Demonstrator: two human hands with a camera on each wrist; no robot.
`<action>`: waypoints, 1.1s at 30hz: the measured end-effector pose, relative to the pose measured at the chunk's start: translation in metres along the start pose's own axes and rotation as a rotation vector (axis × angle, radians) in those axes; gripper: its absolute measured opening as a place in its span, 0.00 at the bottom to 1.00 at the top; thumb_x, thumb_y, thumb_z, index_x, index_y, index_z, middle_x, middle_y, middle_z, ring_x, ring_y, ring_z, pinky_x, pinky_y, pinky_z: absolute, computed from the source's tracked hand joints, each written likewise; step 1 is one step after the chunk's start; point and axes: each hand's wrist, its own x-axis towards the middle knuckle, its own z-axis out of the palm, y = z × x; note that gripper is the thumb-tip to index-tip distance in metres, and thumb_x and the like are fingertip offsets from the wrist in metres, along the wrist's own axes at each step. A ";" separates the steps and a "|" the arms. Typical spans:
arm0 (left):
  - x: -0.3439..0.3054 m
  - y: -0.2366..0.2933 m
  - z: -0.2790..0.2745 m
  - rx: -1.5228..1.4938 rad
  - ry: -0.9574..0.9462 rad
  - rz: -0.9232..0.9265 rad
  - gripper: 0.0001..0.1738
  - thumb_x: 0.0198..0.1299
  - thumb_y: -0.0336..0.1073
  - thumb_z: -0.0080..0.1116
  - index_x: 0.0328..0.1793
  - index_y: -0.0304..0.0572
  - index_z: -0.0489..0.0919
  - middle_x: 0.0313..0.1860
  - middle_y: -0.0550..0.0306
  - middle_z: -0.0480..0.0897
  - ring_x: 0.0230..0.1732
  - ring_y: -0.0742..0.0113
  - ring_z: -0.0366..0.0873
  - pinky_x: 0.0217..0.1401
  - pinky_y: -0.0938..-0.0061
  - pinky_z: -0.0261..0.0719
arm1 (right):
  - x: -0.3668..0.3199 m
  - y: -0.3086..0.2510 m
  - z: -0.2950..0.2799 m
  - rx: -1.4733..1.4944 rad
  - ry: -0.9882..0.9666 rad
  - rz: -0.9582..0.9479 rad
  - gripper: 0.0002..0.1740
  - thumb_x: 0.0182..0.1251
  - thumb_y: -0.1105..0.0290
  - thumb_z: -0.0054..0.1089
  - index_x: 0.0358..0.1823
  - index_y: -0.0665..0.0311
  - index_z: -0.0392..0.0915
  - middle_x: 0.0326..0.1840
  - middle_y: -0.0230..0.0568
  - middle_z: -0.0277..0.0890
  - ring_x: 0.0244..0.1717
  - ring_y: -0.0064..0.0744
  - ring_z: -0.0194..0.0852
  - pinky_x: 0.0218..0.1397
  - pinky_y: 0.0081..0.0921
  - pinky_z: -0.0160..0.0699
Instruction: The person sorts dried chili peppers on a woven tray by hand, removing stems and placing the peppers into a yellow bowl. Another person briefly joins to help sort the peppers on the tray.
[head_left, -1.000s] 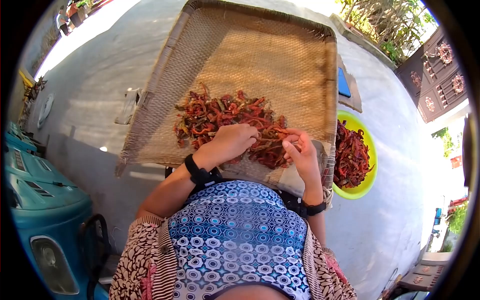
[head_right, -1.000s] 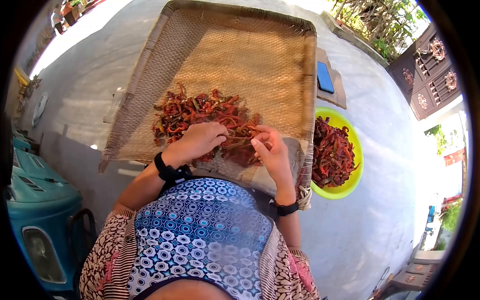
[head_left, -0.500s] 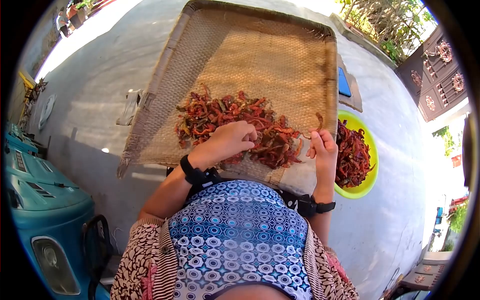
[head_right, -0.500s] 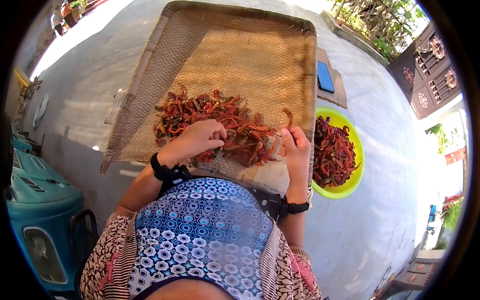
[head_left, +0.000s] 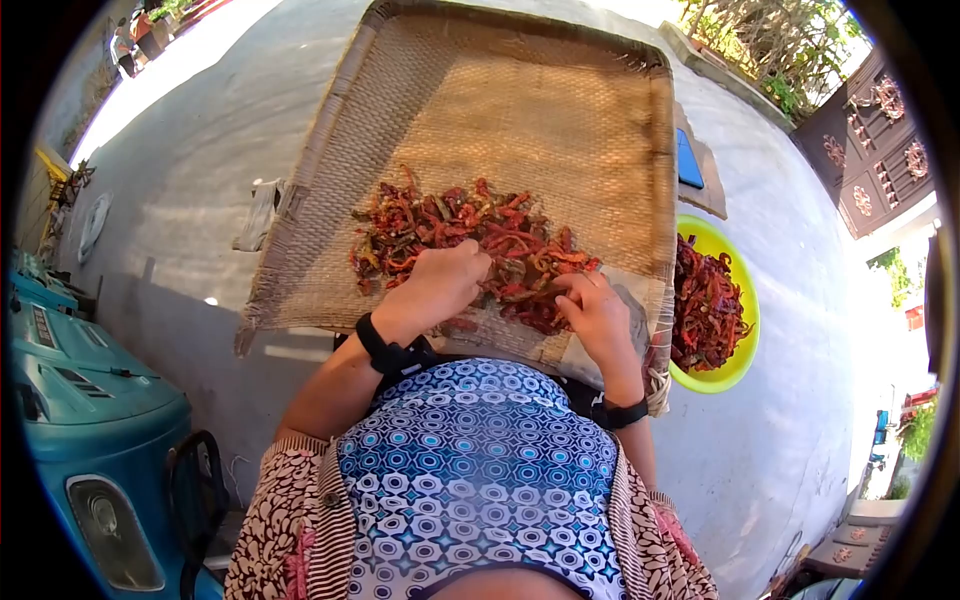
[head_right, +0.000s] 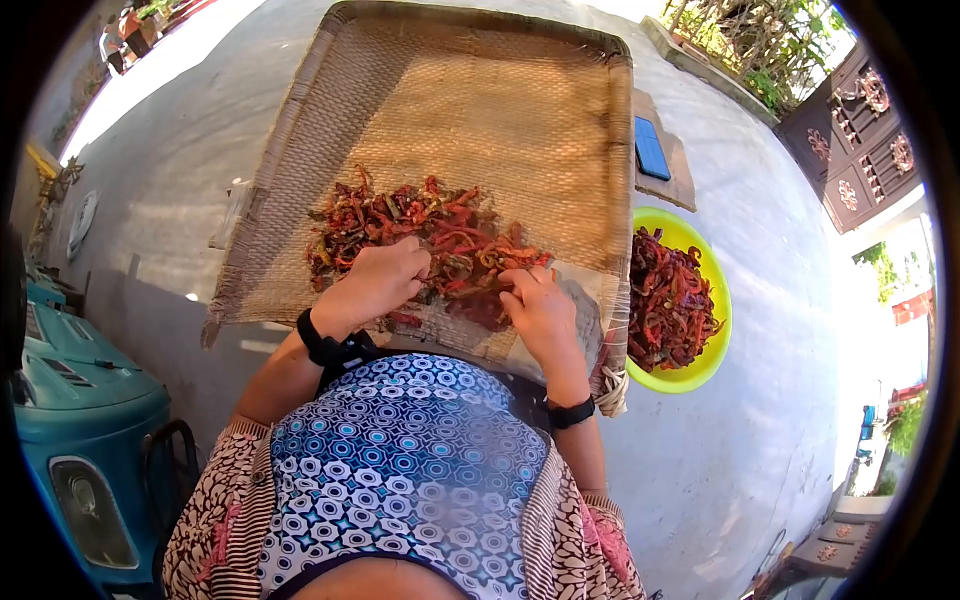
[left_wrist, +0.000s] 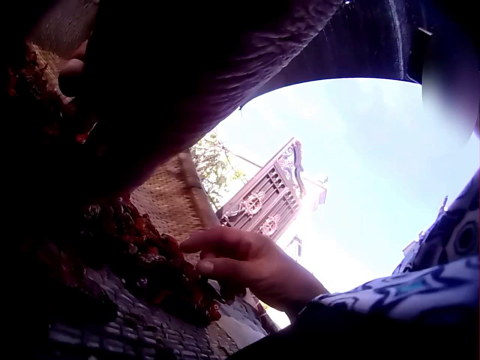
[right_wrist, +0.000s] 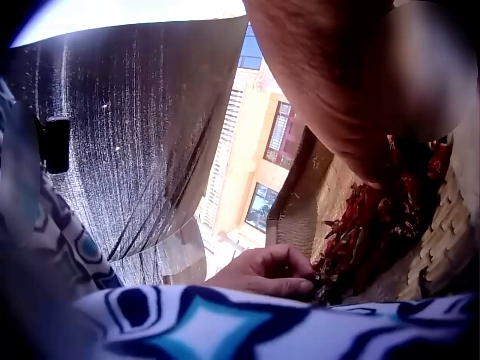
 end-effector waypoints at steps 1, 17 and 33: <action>0.001 0.001 0.000 -0.075 0.039 -0.016 0.07 0.58 0.32 0.61 0.39 0.43 0.75 0.39 0.53 0.75 0.38 0.52 0.78 0.40 0.59 0.75 | 0.001 0.004 0.007 -0.055 0.025 -0.027 0.11 0.60 0.68 0.63 0.45 0.57 0.81 0.33 0.34 0.74 0.37 0.35 0.74 0.40 0.31 0.73; 0.006 0.008 -0.009 -0.563 0.063 -0.138 0.10 0.66 0.36 0.58 0.46 0.38 0.75 0.36 0.54 0.82 0.39 0.63 0.79 0.43 0.67 0.77 | -0.010 0.067 -0.043 1.757 0.596 0.282 0.11 0.74 0.60 0.54 0.48 0.58 0.75 0.27 0.25 0.68 0.24 0.14 0.59 0.28 0.18 0.63; 0.010 0.010 -0.010 -1.049 -0.199 -0.104 0.09 0.65 0.34 0.60 0.45 0.37 0.75 0.38 0.59 0.79 0.36 0.74 0.76 0.38 0.76 0.75 | 0.007 -0.010 0.005 0.902 -0.279 0.205 0.08 0.72 0.69 0.57 0.45 0.66 0.76 0.32 0.31 0.77 0.24 0.15 0.70 0.29 0.14 0.70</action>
